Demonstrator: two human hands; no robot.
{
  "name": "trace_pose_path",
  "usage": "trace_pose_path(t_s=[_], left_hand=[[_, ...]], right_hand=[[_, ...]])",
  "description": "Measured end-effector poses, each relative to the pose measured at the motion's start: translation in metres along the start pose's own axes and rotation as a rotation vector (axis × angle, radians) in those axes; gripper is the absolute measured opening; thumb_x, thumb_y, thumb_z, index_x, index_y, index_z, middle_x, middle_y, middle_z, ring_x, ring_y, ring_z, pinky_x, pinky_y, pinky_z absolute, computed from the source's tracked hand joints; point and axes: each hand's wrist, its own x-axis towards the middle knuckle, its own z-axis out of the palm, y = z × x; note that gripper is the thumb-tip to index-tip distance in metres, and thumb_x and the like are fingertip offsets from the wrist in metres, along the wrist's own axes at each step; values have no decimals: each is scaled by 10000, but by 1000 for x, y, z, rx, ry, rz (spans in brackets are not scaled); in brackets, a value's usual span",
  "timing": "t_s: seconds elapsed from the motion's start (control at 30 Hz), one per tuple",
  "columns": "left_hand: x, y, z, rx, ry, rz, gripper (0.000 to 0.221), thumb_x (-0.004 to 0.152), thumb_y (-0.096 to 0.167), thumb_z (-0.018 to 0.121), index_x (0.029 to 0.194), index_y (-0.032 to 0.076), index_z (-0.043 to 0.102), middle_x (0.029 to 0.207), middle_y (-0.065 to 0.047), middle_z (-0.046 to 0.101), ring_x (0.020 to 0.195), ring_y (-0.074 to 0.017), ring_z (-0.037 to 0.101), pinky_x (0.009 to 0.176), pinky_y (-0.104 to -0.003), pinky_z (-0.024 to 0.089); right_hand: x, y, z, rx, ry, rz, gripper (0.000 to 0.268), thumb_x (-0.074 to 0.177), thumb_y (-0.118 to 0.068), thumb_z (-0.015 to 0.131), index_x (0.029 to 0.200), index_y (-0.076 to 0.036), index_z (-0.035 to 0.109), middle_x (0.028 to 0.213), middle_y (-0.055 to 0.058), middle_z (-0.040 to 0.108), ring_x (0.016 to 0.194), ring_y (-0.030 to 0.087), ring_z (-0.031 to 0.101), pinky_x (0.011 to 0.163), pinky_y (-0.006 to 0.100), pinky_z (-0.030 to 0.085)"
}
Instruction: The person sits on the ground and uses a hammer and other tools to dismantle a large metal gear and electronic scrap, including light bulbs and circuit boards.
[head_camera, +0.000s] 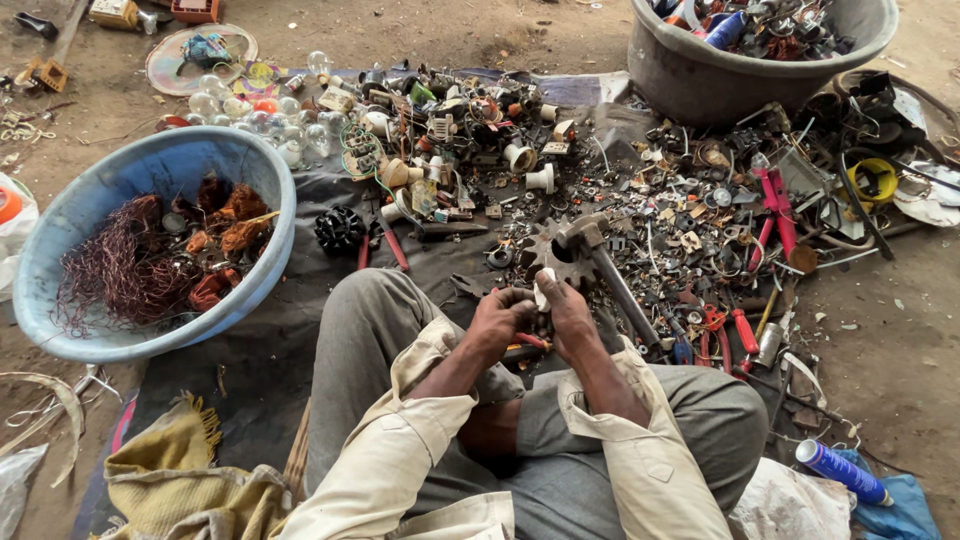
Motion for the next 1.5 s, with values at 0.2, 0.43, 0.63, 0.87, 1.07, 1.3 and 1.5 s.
trace_pose_path(t_s=[0.2, 0.43, 0.63, 0.87, 1.07, 1.3, 1.5], left_hand=[[-9, 10, 4, 81, -9, 32, 287, 903, 16, 698, 1181, -46, 661, 923, -145, 740, 719, -209, 740, 581, -350, 657], [-7, 7, 10, 893, 151, 122, 222, 933, 130, 724, 1074, -40, 728, 878, -212, 764, 731, -249, 740, 639, -372, 572], [-5, -8, -6, 1251, -249, 863, 147, 954, 70, 581, 926, -71, 610, 931, -235, 634, 833, -425, 615, 729, -487, 489], [-22, -2, 4, 273, -375, 298, 312, 1042, 137, 471, 810, -42, 577, 769, -143, 619, 541, -197, 568, 583, -346, 559], [-72, 43, 20, -176, -127, 1, 276, 997, 141, 511, 1103, -47, 683, 856, -93, 658, 679, -178, 658, 659, -341, 592], [-47, 38, 19, -552, -164, -74, 322, 1056, 139, 427, 1209, -66, 623, 1021, -185, 721, 829, -283, 713, 803, -390, 598], [-19, 47, 23, -569, -80, -82, 640, 1084, 458, 280, 1169, -78, 620, 1006, -217, 729, 839, -305, 715, 839, -417, 605]], right_hand=[[11, 11, -15, -107, 23, -62, 551, 896, -525, 751, 1026, -3, 634, 821, 29, 608, 664, 110, 616, 540, 255, 512], [1, 5, 0, -749, 155, -220, 460, 940, -507, 633, 1053, -64, 686, 839, 48, 669, 796, 174, 642, 691, 338, 518], [-7, -2, 0, -787, 140, -153, 574, 969, -550, 601, 977, 18, 682, 831, 113, 643, 768, 205, 612, 692, 407, 528], [11, -40, -56, 225, 144, 8, 377, 989, -395, 552, 1084, -61, 696, 805, 140, 688, 498, 128, 524, 347, 225, 363], [-3, -40, -26, -22, 234, 12, 411, 955, -416, 651, 1093, -30, 678, 806, 54, 687, 585, 123, 601, 398, 254, 415], [-13, -33, -9, -842, 228, -36, 398, 907, -421, 722, 1096, -71, 746, 888, 68, 748, 804, 158, 679, 684, 304, 534], [-29, -57, 4, -580, 328, -254, 253, 941, -271, 672, 1078, -71, 742, 927, 92, 763, 811, 222, 716, 731, 368, 611]])
